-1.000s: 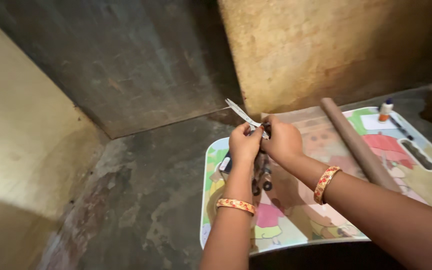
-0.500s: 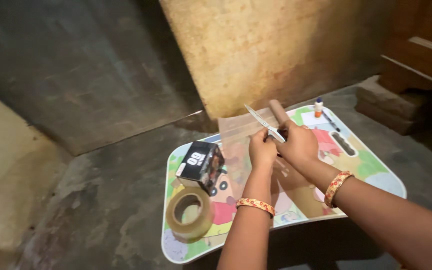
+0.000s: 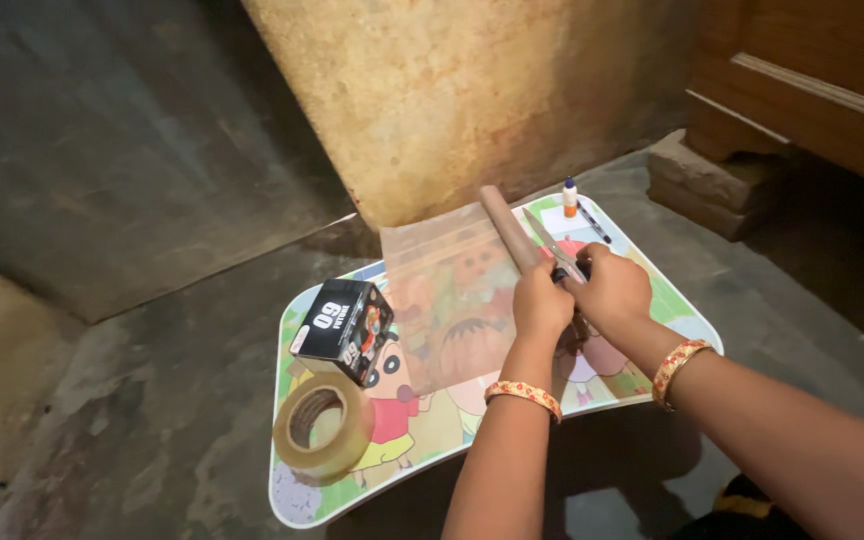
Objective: The person unrolls brown wrapping paper on a small table, cuts a sheet with scissors, places a small black box on the paper, and folds the paper around the box. The person then trims excess paper from the wrapped box with scissors.
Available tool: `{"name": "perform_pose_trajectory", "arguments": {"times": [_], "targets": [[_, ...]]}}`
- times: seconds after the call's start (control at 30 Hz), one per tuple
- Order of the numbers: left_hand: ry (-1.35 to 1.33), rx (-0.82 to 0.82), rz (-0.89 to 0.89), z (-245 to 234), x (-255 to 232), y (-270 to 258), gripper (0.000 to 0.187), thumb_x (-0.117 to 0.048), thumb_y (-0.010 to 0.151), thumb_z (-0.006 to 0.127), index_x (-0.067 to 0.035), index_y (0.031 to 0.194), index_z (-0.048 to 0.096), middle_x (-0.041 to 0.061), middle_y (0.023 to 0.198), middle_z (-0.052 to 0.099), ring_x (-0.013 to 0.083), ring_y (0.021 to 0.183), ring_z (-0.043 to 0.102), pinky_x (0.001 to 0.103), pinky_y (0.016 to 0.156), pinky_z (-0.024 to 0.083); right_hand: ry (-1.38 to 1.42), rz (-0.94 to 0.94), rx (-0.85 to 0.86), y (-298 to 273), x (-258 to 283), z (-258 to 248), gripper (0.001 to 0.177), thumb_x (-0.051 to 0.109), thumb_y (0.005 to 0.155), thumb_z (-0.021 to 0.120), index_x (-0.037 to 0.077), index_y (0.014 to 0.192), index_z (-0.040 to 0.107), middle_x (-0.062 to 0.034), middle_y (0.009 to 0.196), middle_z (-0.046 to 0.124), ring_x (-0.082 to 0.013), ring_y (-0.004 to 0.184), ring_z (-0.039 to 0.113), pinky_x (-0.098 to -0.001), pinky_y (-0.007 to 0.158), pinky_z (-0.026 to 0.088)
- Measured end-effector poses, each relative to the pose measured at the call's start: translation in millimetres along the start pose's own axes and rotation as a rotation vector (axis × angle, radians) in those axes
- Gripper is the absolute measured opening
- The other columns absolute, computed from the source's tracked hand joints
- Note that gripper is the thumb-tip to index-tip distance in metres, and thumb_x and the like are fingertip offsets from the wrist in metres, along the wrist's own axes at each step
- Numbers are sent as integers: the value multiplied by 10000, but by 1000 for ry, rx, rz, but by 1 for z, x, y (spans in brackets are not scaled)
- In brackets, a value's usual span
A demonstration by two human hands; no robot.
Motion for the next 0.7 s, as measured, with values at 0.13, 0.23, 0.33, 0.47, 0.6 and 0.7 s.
{"name": "perform_pose_trajectory", "arguments": {"times": [0.13, 0.23, 0.33, 0.47, 0.6, 0.7], "targets": [[-44, 36, 104, 8, -6, -12, 307, -43, 848, 653, -14, 1149, 708, 242, 1050, 713, 407, 1024, 687, 478, 879, 543, 18, -15, -13, -4, -20, -4, 432, 314, 751, 795, 76, 1101, 715, -167, 920, 759, -354, 862, 724, -461, 781, 569], [65, 64, 189, 17, -8, -15, 273, 3, 823, 633, -6, 1083, 718, 243, 1023, 716, 419, 1024, 678, 492, 888, 531, 7, -52, -48, -6, -31, -1, 413, 304, 766, 771, 69, 1101, 716, -174, 932, 755, -366, 873, 719, -471, 789, 565], [158, 71, 274, 27, -10, -14, 279, 39, 771, 629, -3, 1029, 726, 241, 992, 720, 431, 1028, 658, 499, 913, 510, 8, -37, -55, -6, -39, 5, 401, 317, 785, 760, 78, 1104, 720, -183, 941, 751, -376, 890, 715, -481, 799, 561], [221, 55, 315, 37, -5, -12, 252, 43, 776, 614, -10, 985, 745, 240, 981, 725, 438, 1035, 634, 498, 952, 488, -11, 3, -32, -3, -46, 14, 404, 351, 820, 762, 82, 1119, 720, -211, 934, 739, -397, 893, 707, -495, 804, 556], [258, 44, 330, 41, -3, -10, 240, 43, 775, 613, -5, 973, 741, 248, 979, 717, 438, 1031, 628, 500, 954, 480, -29, 20, 12, -1, -47, 18, 298, 317, 843, 739, 72, 1013, 752, -189, 989, 736, -384, 939, 703, -491, 831, 559], [201, -13, 401, 35, -4, -16, 211, 26, 806, 597, 9, 966, 734, 237, 1009, 720, 422, 1050, 633, 484, 963, 487, -117, -97, -85, -4, -42, 16, 232, 270, 817, 736, 91, 958, 777, -178, 1022, 712, -374, 982, 673, -474, 839, 553]]}}
Point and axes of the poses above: each hand's wrist, its own y-axis towards the middle knuckle, its own z-axis out of the palm, x = y × z, the point moved 3 cm from there along y, towards the middle knuckle
